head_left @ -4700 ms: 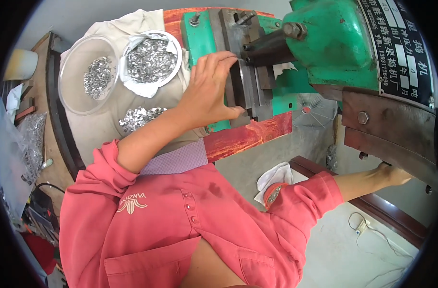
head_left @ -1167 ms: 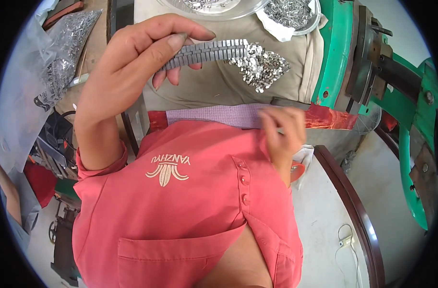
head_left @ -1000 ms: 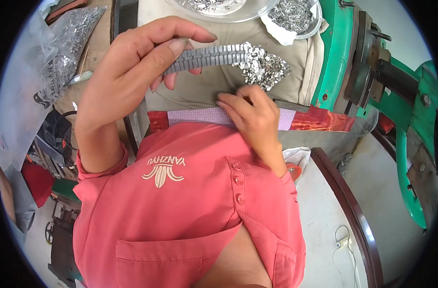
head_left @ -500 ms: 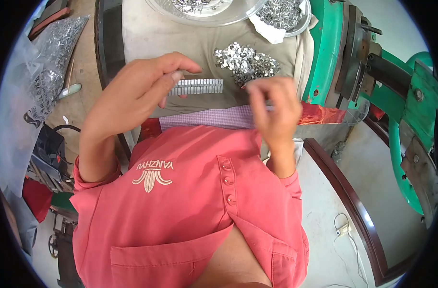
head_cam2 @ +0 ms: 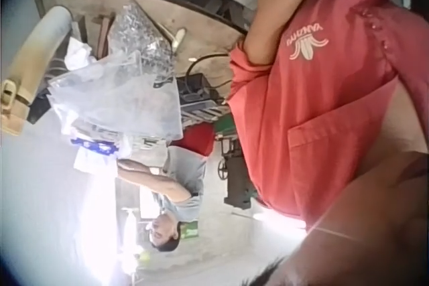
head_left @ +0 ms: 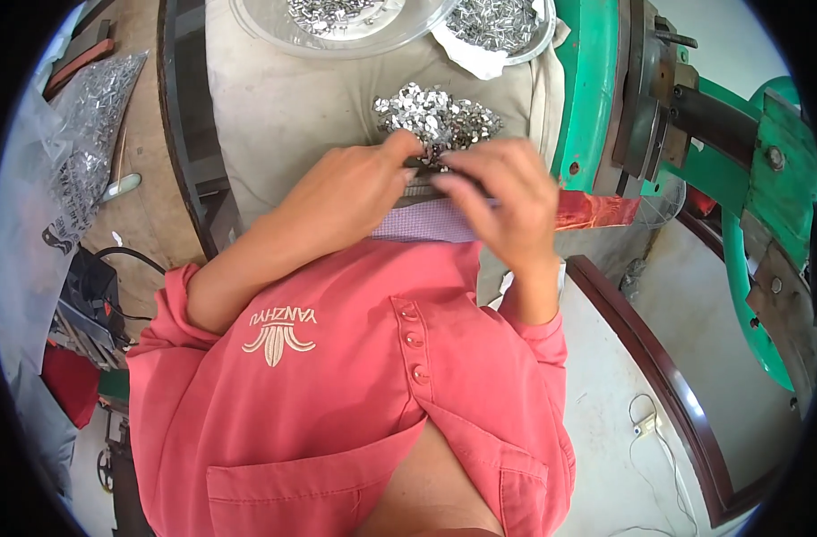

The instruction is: The person inserts small metal studs into a metal template by hand, then uses a manual press machine to secure them.

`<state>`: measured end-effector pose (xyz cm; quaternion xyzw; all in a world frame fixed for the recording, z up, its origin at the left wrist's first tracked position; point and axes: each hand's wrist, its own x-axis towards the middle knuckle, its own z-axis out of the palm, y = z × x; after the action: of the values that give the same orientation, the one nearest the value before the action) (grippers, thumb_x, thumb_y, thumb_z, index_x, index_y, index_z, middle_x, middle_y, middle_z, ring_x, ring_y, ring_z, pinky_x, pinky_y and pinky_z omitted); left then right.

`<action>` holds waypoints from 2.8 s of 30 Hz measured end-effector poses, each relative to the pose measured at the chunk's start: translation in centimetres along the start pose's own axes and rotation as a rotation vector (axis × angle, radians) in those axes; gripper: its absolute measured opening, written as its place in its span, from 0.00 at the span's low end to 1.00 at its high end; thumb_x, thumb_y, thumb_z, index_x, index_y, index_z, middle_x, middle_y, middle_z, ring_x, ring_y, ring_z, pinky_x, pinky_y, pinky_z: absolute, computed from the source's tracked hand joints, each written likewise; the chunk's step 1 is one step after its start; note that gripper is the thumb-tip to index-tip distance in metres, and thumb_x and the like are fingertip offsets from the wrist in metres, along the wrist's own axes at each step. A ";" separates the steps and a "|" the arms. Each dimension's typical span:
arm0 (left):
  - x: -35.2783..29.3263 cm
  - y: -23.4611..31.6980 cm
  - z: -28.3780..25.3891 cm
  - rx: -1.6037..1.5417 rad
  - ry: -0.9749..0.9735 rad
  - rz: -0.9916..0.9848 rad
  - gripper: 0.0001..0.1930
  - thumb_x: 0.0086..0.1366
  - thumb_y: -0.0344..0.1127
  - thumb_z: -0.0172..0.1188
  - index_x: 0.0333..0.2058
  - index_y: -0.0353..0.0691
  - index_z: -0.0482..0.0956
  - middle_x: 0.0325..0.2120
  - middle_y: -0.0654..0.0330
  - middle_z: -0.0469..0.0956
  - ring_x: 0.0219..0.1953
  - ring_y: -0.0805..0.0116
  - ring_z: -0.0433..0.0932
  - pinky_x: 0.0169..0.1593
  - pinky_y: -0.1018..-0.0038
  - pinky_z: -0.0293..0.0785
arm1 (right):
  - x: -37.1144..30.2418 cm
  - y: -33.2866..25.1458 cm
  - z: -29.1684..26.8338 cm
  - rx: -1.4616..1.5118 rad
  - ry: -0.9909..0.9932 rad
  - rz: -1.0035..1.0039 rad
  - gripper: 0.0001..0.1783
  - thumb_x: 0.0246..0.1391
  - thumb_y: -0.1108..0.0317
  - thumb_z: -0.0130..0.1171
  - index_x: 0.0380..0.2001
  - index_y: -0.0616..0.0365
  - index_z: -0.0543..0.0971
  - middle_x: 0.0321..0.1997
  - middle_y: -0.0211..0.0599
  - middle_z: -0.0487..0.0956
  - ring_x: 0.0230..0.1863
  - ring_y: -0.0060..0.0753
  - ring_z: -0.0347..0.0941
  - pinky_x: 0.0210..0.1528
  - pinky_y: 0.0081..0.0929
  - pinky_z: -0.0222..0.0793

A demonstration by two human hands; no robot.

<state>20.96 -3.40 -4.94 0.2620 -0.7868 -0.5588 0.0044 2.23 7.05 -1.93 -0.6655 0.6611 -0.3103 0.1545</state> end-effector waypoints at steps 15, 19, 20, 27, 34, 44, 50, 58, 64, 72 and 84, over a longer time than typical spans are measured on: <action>-3.2 -0.1 -0.5 0.192 0.071 -0.139 0.13 0.67 0.38 0.60 0.40 0.37 0.70 0.23 0.48 0.78 0.28 0.44 0.79 0.31 0.56 0.72 | -4.7 -0.7 2.2 -0.145 -0.046 0.071 0.19 0.38 0.66 0.74 0.39 0.48 0.86 0.37 0.25 0.78 0.42 0.35 0.73 0.43 0.34 0.67; -4.1 0.0 -0.5 0.313 0.062 -0.137 0.13 0.66 0.41 0.63 0.36 0.38 0.71 0.22 0.49 0.79 0.28 0.44 0.79 0.30 0.56 0.71 | -4.9 -1.1 2.0 -0.124 -0.066 0.086 0.19 0.37 0.67 0.74 0.38 0.48 0.86 0.36 0.25 0.77 0.42 0.35 0.72 0.42 0.34 0.67; -4.2 0.0 -0.5 0.315 0.062 -0.135 0.13 0.66 0.41 0.63 0.36 0.38 0.71 0.22 0.49 0.79 0.28 0.44 0.79 0.30 0.56 0.71 | -4.9 -1.0 1.9 -0.124 -0.064 0.086 0.19 0.37 0.67 0.74 0.38 0.48 0.86 0.36 0.25 0.77 0.42 0.35 0.72 0.42 0.34 0.67; -4.9 -0.5 -0.2 0.333 0.102 -0.186 0.15 0.63 0.45 0.65 0.35 0.40 0.72 0.18 0.54 0.75 0.23 0.49 0.77 0.27 0.59 0.70 | -4.7 -1.0 0.9 -0.046 -0.109 0.097 0.19 0.36 0.67 0.75 0.37 0.52 0.86 0.35 0.28 0.78 0.40 0.37 0.73 0.42 0.34 0.68; -5.1 -0.8 -0.6 0.257 0.118 -0.138 0.14 0.63 0.42 0.67 0.36 0.40 0.73 0.17 0.56 0.74 0.20 0.52 0.75 0.26 0.61 0.69 | -4.5 0.8 1.2 -0.112 0.072 0.083 0.14 0.40 0.73 0.73 0.35 0.52 0.85 0.33 0.27 0.78 0.37 0.35 0.74 0.39 0.32 0.68; -4.0 -1.0 -1.1 0.418 0.323 0.289 0.11 0.56 0.31 0.67 0.37 0.38 0.77 0.33 0.58 0.75 0.34 0.55 0.73 0.35 0.65 0.70 | -0.7 1.1 3.2 -0.132 0.080 -0.013 0.10 0.42 0.71 0.72 0.31 0.48 0.85 0.29 0.25 0.76 0.34 0.33 0.72 0.36 0.32 0.66; -5.2 -1.7 -1.1 0.419 0.281 0.115 0.09 0.58 0.29 0.66 0.35 0.38 0.77 0.31 0.56 0.73 0.33 0.54 0.74 0.36 0.62 0.71 | 1.1 1.5 4.0 -0.131 0.176 -0.030 0.13 0.42 0.69 0.72 0.35 0.48 0.85 0.31 0.25 0.76 0.35 0.33 0.72 0.38 0.32 0.65; -3.2 -0.6 -1.6 0.279 0.438 0.138 0.08 0.60 0.25 0.62 0.39 0.37 0.77 0.34 0.55 0.74 0.35 0.52 0.77 0.36 0.64 0.73 | 0.5 -0.2 4.8 -0.191 0.016 0.035 0.21 0.44 0.64 0.72 0.46 0.44 0.84 0.52 0.34 0.74 0.53 0.46 0.65 0.52 0.41 0.62; -0.3 -0.6 -1.2 0.392 0.449 0.161 0.09 0.58 0.26 0.64 0.39 0.38 0.78 0.35 0.56 0.74 0.38 0.54 0.77 0.38 0.63 0.73 | -1.2 -0.4 3.4 -0.255 0.106 0.069 0.17 0.41 0.68 0.74 0.39 0.45 0.86 0.51 0.33 0.75 0.54 0.46 0.64 0.57 0.37 0.59; -1.9 -1.1 -1.6 0.333 0.389 0.153 0.08 0.57 0.25 0.65 0.36 0.36 0.77 0.36 0.56 0.74 0.37 0.54 0.77 0.38 0.64 0.73 | -1.5 -0.6 3.6 -0.206 0.174 0.089 0.14 0.38 0.72 0.74 0.32 0.47 0.86 0.49 0.31 0.76 0.53 0.45 0.65 0.56 0.38 0.60; -2.3 -1.3 -1.5 0.263 0.446 0.148 0.08 0.56 0.23 0.65 0.36 0.35 0.78 0.36 0.57 0.74 0.35 0.55 0.77 0.37 0.66 0.74 | 0.2 -1.1 5.3 -0.186 0.038 -0.007 0.13 0.39 0.69 0.73 0.32 0.46 0.86 0.52 0.29 0.75 0.55 0.45 0.64 0.56 0.40 0.59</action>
<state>23.93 -4.09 -4.80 0.3187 -0.8492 -0.3783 0.1845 6.35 5.91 -5.25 -0.6732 0.6875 -0.2607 0.0787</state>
